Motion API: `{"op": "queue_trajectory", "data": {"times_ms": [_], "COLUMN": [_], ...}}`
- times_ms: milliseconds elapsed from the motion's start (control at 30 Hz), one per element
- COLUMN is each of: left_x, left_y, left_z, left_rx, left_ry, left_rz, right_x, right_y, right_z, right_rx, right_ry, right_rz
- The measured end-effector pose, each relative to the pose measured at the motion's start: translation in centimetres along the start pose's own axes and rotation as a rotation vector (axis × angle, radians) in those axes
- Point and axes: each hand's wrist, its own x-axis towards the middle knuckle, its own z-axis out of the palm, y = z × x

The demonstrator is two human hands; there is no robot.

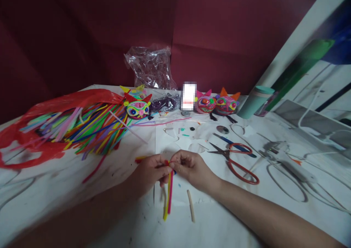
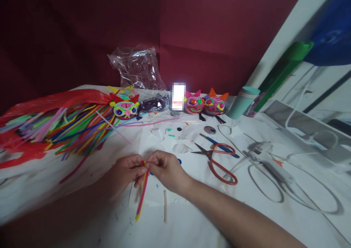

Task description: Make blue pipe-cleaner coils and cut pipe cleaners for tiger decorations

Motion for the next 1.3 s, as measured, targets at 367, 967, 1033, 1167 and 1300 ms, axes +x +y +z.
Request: {"op": "queue_trajectory", "data": {"times_ms": [367,967,1033,1167,1300], "left_x": [0.1,-0.3,-0.3,-0.4,-0.2], "left_y": [0.0,0.8,0.8,1.0,1.4], "left_z": [-0.3,-0.2,-0.3,-0.3,-0.6], "left_rx": [-0.081,0.111,0.144,0.186,0.129], "left_ry": [-0.071,0.003,0.011,0.006,0.061], "left_rz": [-0.121,-0.020,-0.002,-0.005,-0.006], "right_x": [0.0,-0.5,-0.5,-0.2,-0.3], "right_y": [0.2,-0.6,-0.5,-0.4,-2.3], "right_z": [0.1,-0.2,0.0,-0.2,-1.8], "right_rx": [-0.028,-0.339,-0.313,-0.293,-0.535], "right_ry": [-0.034,-0.059,-0.028,0.000,-0.143], "right_rz": [-0.089,-0.298,-0.277,-0.203,-0.181]}}
